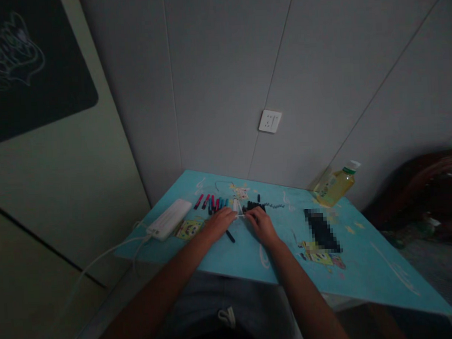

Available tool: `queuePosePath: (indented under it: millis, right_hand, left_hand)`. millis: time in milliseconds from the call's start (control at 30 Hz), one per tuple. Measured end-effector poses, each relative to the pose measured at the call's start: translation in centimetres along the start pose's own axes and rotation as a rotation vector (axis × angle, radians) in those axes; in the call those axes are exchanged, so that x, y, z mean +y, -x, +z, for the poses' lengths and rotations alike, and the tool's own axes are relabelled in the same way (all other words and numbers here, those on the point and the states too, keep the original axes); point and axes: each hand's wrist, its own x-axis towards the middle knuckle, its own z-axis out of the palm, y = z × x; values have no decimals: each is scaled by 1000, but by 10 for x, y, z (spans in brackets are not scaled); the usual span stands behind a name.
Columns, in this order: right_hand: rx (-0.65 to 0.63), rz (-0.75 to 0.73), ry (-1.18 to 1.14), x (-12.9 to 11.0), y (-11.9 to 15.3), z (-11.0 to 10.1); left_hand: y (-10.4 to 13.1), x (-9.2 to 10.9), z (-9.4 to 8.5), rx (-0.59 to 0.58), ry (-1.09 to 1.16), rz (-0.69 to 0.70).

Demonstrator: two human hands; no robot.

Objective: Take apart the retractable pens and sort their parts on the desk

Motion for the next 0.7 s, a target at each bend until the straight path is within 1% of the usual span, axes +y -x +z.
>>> queuePosePath:
  millis: [233, 433, 600, 700]
  right_hand:
    - [-7, -3, 34, -3, 1, 0]
    - [25, 21, 61, -3, 0, 0]
    - [49, 42, 87, -1, -2, 4]
    - [55, 47, 91, 1, -1, 4]
  left_hand:
    - [1, 3, -4, 36, 8, 6]
    - [0, 5, 1, 59, -11, 8]
    - [-1, 3, 6, 92, -39, -21]
    - [-1, 2, 7, 95, -44, -16]
